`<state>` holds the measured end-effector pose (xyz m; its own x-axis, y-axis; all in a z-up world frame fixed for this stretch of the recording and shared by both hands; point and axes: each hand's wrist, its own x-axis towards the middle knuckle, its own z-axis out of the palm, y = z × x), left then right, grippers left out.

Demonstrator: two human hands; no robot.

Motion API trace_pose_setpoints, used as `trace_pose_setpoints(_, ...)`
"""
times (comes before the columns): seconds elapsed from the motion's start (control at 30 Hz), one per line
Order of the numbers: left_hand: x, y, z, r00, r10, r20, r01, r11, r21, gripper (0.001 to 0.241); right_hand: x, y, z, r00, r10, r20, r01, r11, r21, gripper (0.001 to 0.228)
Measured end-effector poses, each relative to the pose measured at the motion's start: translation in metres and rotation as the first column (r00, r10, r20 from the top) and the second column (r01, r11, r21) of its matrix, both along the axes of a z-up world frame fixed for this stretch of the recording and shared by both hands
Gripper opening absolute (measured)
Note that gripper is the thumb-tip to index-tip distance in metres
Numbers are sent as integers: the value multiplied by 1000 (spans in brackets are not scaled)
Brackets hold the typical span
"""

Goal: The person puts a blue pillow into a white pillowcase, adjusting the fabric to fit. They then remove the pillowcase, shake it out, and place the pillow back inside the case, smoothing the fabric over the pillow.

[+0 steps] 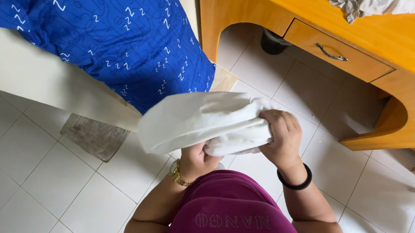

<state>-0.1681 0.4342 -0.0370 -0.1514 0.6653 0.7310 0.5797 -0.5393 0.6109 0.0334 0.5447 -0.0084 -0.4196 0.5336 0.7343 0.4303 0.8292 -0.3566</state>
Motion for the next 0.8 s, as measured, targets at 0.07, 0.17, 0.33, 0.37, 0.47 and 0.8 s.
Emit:
trace_pose_setpoints(0.07, 0, -3, 7, 999, -11, -51, 13, 999, 38, 34, 3, -4, -6, 995, 92, -49, -99, 982, -160, 44)
trace_pose_setpoints(0.17, -1, -6, 13, 961, -176, 212, 232, 932, -277, 21, 13, -7, -18, 946, 167, -279, -303, 764, -570, 45)
trace_pose_setpoints(0.33, -3, -3, 53, 953, -120, -279, 26, 947, -319, 53, 23, -6, -6, 905, 377, -198, -412, 658, -630, 47)
trace_pose_setpoints(0.37, -12, -1, 23, 952, -118, -281, 24, 948, -317, 53, 22, -8, -4, 904, 379, -199, -414, 659, -628, 47)
trace_pose_setpoints(0.47, -34, 6, -7, 857, 121, -501, -252, 946, -204, 31, 21, -15, 5, 888, 460, 5, -383, 744, -548, 46)
trace_pose_setpoints(0.8, -37, -12, -11, 967, -251, 54, 243, 826, -508, 41, 40, 5, 20, 900, -13, 435, 59, 994, -93, 51)
